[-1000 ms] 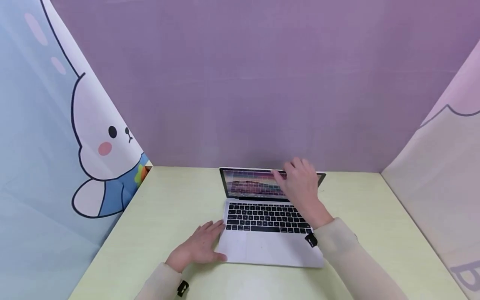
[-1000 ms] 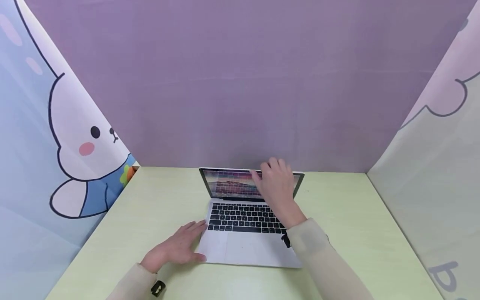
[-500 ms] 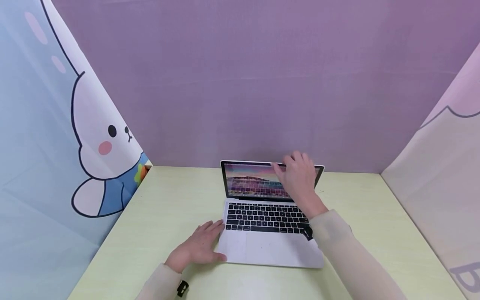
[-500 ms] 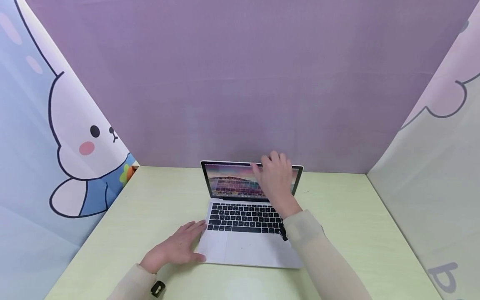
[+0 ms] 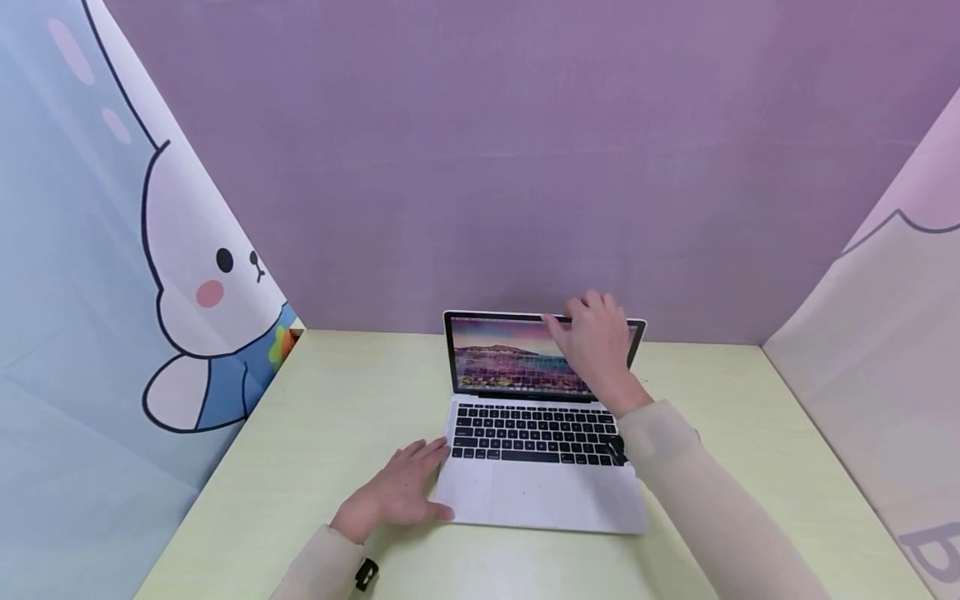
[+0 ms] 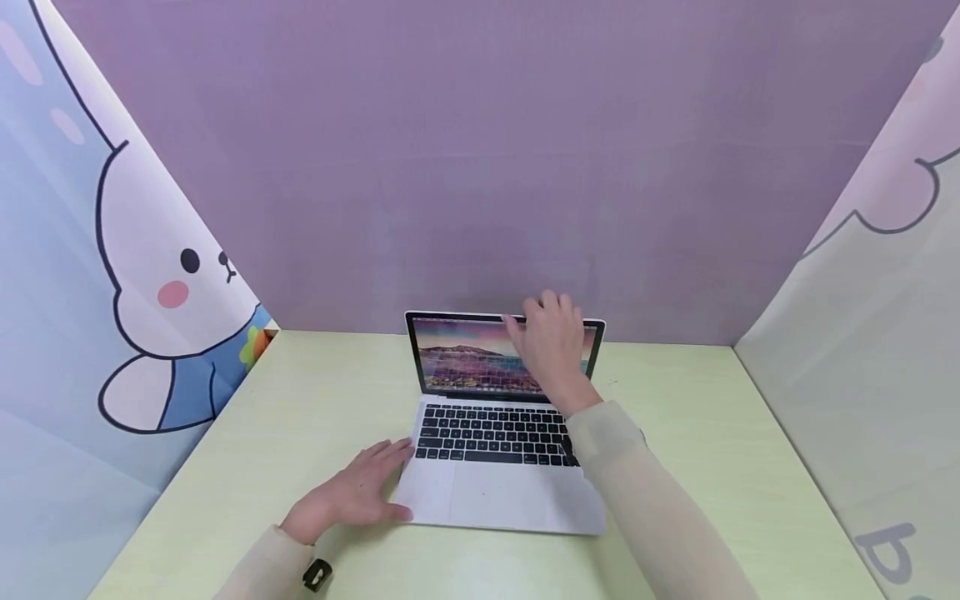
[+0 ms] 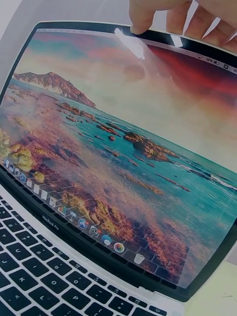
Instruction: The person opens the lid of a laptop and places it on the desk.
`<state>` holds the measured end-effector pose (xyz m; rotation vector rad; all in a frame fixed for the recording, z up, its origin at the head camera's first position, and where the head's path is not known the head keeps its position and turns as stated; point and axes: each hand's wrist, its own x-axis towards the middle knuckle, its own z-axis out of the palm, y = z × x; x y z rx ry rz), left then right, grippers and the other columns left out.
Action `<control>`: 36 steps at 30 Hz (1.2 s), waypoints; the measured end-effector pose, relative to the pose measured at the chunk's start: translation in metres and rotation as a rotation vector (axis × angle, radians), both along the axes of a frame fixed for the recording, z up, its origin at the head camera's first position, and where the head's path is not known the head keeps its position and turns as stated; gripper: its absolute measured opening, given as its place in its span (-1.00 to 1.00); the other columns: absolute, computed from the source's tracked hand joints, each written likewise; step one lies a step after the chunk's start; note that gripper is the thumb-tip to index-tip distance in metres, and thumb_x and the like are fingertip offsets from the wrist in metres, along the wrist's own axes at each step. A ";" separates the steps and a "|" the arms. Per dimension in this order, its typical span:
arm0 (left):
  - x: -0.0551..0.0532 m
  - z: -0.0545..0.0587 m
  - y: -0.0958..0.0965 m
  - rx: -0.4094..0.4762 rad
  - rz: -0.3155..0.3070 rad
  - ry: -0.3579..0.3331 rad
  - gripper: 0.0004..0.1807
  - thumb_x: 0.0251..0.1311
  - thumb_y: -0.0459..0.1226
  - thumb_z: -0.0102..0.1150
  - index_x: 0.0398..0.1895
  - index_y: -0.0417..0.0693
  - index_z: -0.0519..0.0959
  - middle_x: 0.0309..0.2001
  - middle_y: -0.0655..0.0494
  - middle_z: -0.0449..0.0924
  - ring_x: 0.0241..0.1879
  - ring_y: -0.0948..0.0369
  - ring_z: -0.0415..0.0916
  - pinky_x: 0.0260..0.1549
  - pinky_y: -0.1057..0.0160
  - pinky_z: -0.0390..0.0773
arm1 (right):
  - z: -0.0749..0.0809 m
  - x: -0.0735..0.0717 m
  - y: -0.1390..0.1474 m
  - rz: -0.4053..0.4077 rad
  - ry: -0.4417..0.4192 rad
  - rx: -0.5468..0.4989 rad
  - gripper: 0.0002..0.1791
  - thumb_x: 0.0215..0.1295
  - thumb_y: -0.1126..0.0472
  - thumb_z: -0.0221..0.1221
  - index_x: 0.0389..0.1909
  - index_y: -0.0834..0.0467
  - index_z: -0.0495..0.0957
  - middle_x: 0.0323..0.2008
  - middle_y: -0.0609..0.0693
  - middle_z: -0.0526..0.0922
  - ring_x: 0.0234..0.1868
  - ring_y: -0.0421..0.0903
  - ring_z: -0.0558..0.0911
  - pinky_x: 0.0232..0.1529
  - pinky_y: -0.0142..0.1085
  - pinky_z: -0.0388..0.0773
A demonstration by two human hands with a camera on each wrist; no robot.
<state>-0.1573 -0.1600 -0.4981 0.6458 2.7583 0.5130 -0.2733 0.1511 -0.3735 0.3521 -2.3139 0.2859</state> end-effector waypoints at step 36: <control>0.002 -0.001 0.003 -0.008 0.009 0.001 0.08 0.05 0.19 0.42 0.52 -0.22 0.25 0.56 -0.10 0.15 0.49 -0.27 0.07 0.38 -0.38 0.08 | 0.001 -0.049 0.000 -0.067 -0.230 0.010 -0.55 0.42 -0.13 0.22 -0.25 0.23 0.68 -0.22 0.15 0.61 -0.18 0.16 0.49 -0.10 0.04 0.50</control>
